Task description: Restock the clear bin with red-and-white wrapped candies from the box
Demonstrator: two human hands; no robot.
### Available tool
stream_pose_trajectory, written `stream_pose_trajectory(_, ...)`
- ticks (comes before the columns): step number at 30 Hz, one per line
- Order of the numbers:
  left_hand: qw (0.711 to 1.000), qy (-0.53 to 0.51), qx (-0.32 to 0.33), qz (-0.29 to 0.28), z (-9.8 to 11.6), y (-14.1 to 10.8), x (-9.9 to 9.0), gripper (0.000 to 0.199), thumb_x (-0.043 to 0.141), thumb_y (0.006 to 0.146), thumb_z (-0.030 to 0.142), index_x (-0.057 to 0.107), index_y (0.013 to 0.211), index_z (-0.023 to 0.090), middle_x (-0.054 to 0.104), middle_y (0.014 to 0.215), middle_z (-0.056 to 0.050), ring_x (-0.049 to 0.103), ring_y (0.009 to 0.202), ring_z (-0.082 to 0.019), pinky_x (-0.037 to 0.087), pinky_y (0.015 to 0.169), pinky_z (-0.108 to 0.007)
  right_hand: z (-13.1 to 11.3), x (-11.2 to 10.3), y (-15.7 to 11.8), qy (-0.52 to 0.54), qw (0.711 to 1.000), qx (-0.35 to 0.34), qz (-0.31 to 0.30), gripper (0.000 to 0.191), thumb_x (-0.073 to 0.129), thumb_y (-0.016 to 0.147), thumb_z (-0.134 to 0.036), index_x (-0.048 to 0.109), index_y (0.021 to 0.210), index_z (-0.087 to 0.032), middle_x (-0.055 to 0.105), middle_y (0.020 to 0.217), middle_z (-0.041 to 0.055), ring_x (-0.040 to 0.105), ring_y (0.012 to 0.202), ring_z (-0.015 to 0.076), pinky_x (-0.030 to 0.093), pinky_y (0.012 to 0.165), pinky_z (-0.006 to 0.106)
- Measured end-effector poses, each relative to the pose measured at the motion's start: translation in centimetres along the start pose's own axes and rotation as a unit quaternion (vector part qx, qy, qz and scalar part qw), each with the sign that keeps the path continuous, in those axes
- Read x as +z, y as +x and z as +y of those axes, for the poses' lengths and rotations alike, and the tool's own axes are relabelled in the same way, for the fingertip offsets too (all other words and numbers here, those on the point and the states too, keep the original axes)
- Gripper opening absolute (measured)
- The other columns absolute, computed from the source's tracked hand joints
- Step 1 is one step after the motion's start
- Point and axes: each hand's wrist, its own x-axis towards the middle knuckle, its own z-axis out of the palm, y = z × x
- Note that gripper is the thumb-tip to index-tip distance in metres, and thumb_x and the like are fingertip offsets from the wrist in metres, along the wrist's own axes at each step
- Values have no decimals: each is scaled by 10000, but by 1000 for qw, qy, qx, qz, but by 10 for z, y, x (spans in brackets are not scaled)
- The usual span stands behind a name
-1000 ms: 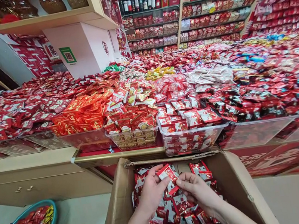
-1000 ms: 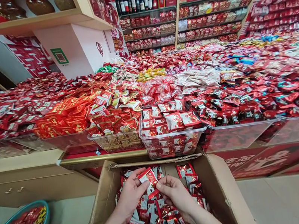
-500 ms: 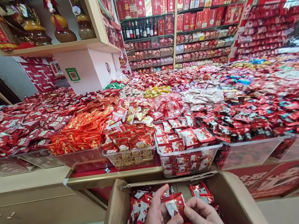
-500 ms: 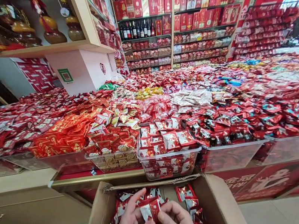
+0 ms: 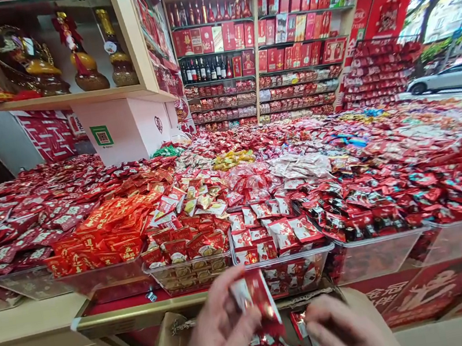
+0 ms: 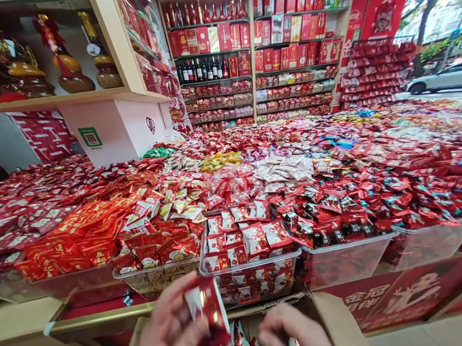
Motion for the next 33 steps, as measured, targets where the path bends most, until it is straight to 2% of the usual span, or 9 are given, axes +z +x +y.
stream_pose_trajectory(2, 985, 160, 63, -27, 33, 42, 0, 287, 528, 740, 268, 527, 1022, 213, 597, 987, -56, 572, 852, -165, 440, 777, -279, -22, -37, 32, -159, 985, -73, -1, 156, 442, 782, -324, 543, 747, -211, 576, 721, 40, 504, 687, 168, 392, 625, 277)
stream_pose_trajectory(3, 973, 205, 95, -37, 45, 67, 2, 276, 524, 736, 258, 540, 1004, 192, 607, 939, -58, 575, 808, -158, 447, 743, -276, -31, -53, 51, -241, 964, -109, 4, 165, 425, 793, -299, 548, 749, -199, 585, 735, 50, 502, 716, 177, 386, 654, 292)
stream_pose_trajectory(5, 955, 265, 114, -64, 55, 119, 11, 423, 527, 721, 209, 436, 1132, 164, 608, 919, -70, 580, 739, -143, 460, 663, -263, -44, -74, 93, -385, 910, -153, 36, 189, 400, 803, -243, 572, 823, -169, 611, 830, 82, 493, 808, 205, 355, 739, 334)
stream_pose_trajectory(8, 924, 371, 88, -36, 46, 185, 30, 533, 590, 652, 184, 412, 1146, 89, 623, 870, -98, 576, 740, -166, 447, 670, -278, -48, -83, 149, -533, 836, -125, -15, 210, 424, 775, -197, 594, 888, -149, 618, 944, 104, 459, 940, 243, 299, 818, 375)
stream_pose_trajectory(11, 897, 438, 65, -12, 27, 219, 44, 557, 649, 570, 183, 471, 1081, 50, 621, 860, -130, 570, 774, -222, 436, 679, -313, -40, -77, 181, -583, 807, -74, -59, 211, 484, 715, -205, 617, 874, -162, 615, 994, 109, 411, 1015, 296, 307, 784, 409)
stream_pose_trajectory(15, 852, 521, 50, -4, 16, 225, 48, 503, 674, 524, 264, 553, 984, 98, 624, 859, -120, 569, 807, -262, 430, 684, -327, -26, -70, 191, -591, 800, -68, -78, 188, 484, 696, -186, 645, 791, -168, 648, 906, 120, 446, 976, 297, 304, 776, 426)
stream_pose_trajectory(21, 790, 610, 54, -24, 23, 215, 48, 353, 660, 544, 348, 620, 831, 146, 611, 946, -142, 546, 908, -299, 415, 725, -329, -15, -77, 201, -579, 805, -78, -105, 206, 547, 655, -254, 629, 839, -209, 641, 930, 88, 465, 966, 279, 319, 772, 406)
stream_pose_trajectory(27, 768, 638, 44, -41, 22, 217, 50, 313, 634, 584, 335, 616, 845, 161, 643, 884, -108, 576, 842, -259, 421, 676, -293, -14, -81, 212, -580, 801, -76, -127, 241, 537, 644, -222, 625, 868, -210, 641, 914, 89, 493, 947, 277, 362, 736, 372)
stream_pose_trajectory(33, 767, 637, 34, -69, 20, 228, 39, 307, 616, 600, 380, 628, 837, 186, 659, 851, -60, 591, 793, -216, 425, 644, -255, -21, -85, 213, -589, 795, -58, -134, 298, 512, 618, -131, 638, 877, -207, 655, 880, 105, 570, 845, 264, 404, 636, 312)
